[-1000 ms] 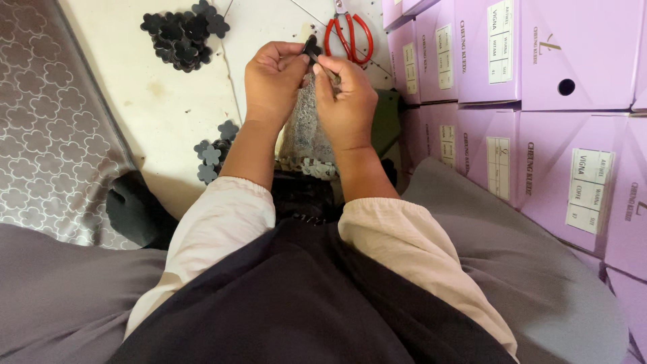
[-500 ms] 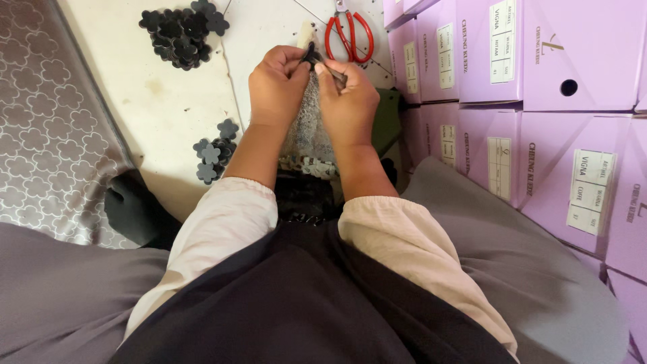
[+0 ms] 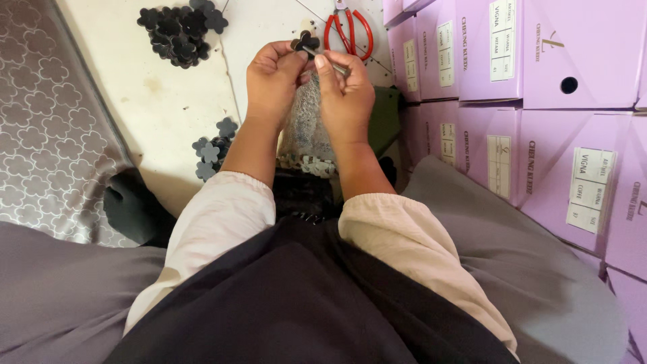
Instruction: The person assembles small black flower-shaped pieces by inserting a metal pin into each one and pressing it with a green tool. They repeat this process for multiple pieces, occasionally trimming excess material with scissors.
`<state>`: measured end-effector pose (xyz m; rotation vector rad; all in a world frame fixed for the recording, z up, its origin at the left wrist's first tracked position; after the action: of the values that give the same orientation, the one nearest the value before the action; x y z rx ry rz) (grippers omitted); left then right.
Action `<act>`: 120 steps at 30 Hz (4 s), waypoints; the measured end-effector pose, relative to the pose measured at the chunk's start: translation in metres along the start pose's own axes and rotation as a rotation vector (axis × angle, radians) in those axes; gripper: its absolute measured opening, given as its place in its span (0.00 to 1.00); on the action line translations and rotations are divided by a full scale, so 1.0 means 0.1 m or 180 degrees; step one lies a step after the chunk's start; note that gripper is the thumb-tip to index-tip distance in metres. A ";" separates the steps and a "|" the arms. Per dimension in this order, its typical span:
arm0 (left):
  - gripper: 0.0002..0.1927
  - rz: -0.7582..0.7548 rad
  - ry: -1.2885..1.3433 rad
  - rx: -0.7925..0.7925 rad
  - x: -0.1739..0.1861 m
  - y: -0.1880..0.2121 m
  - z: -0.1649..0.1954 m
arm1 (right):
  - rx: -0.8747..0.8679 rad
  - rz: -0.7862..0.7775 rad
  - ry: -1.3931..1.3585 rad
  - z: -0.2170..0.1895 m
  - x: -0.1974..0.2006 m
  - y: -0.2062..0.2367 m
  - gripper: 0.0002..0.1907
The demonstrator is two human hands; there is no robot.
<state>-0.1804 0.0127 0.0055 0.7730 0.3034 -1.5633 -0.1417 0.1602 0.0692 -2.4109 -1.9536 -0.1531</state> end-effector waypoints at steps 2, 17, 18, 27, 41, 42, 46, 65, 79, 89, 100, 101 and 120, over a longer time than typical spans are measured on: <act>0.05 0.0043 0.0034 -0.0027 0.02 -0.03 0.06 | 0.0097 0.0045 -0.0153 -0.04 0.00 0.00 0.12; 0.10 -0.0151 0.0042 0.0343 -0.11 0.03 0.21 | 0.0555 -0.0203 -0.0466 -0.24 -0.10 -0.05 0.12; 0.10 -0.0171 0.0016 0.0330 -0.12 0.03 0.21 | 0.0570 -0.0192 -0.0345 -0.24 -0.09 -0.04 0.12; 0.11 -0.0173 -0.0242 0.0329 -0.16 0.03 0.21 | 0.0590 -0.0180 -0.0139 -0.21 -0.07 -0.03 0.09; 0.09 0.0122 -0.0922 0.0436 0.17 0.03 -0.13 | 0.0043 -0.0448 0.0873 0.01 0.00 -0.02 0.07; 0.09 0.0161 -0.1106 0.0575 0.23 0.03 -0.21 | -0.0012 -0.0536 0.0830 0.10 0.01 -0.04 0.08; 0.09 0.0098 -0.1464 0.0936 0.31 0.06 -0.66 | -0.0732 -0.0634 0.0812 0.56 0.17 0.00 0.09; 0.08 0.0550 -0.3871 0.0451 0.26 0.34 -0.44 | -0.0364 -0.0847 0.1521 0.74 0.10 0.34 0.08; 0.28 0.0778 -0.4564 -0.0900 0.11 0.65 0.03 | -0.0203 -0.0783 0.1943 0.51 -0.02 0.27 0.08; 0.17 -0.0393 -0.3561 -0.0922 -0.01 0.50 -0.31 | -0.0176 -0.0798 0.2497 0.51 -0.06 0.22 0.08; 0.07 -0.0240 -0.4261 -0.0861 -0.03 0.46 -0.34 | 0.0028 0.2079 0.3614 0.24 0.89 0.73 0.35; 0.07 -0.0267 -0.4282 -0.0853 -0.03 0.46 -0.34 | -0.1043 0.2311 0.3207 0.54 1.18 0.82 0.39; 0.07 -0.0381 -0.4462 -0.0766 -0.05 0.39 -0.34 | -0.1964 0.0693 0.0539 0.55 0.80 0.65 0.49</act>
<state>-0.1333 0.0313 -0.0068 -0.6146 -0.5009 -1.7746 -0.0590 0.2295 0.0249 -2.8096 -1.7344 -1.0510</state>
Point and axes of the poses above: each hand's wrist, its own y-axis away from the middle knuckle, its own x-axis out of the back of the hand, z = x × y, the point moved 9 cm from there along -y, towards the middle knuckle, and after that the axes turned 11 degrees about -z, right-handed, at the moved point
